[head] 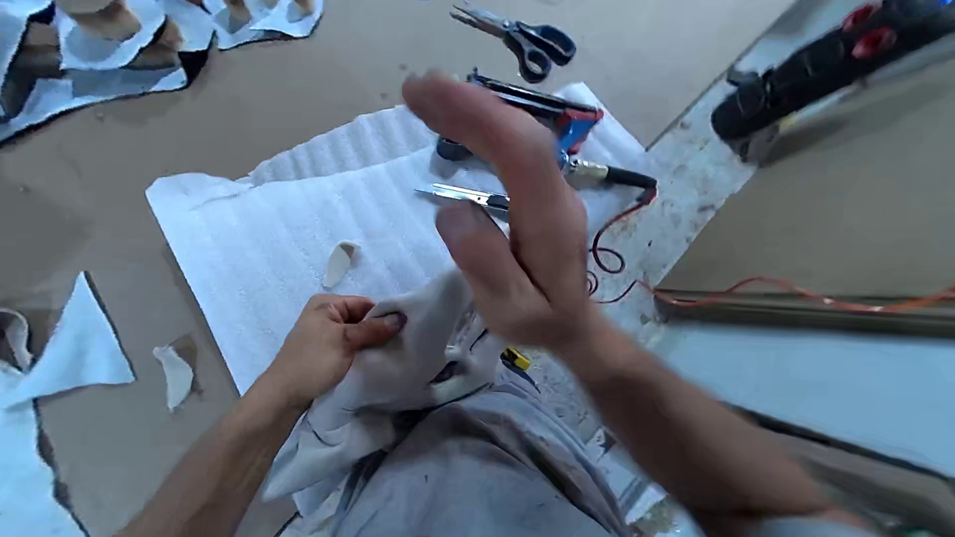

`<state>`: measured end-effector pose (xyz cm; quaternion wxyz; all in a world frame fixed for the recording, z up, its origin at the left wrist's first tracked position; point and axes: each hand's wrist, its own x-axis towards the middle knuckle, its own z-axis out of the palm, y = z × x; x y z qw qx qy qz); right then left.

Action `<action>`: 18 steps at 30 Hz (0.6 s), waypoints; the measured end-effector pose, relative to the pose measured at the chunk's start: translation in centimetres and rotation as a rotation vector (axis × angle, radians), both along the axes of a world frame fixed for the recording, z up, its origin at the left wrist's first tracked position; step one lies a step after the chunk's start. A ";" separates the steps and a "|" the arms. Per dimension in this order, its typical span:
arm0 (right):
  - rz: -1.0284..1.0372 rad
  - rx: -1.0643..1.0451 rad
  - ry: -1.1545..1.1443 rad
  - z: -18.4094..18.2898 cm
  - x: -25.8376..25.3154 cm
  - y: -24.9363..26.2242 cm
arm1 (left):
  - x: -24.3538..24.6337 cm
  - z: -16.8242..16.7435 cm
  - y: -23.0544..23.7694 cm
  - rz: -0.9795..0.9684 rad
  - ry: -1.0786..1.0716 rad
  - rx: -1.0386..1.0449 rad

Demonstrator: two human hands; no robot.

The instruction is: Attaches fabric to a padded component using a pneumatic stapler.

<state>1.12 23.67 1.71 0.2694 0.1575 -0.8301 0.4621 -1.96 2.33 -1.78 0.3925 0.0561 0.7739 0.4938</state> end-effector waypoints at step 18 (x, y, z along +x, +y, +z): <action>0.172 0.779 -0.610 -1.8 1.2 -2.3 | -0.3 -0.3 0.0 0.061 0.197 -0.016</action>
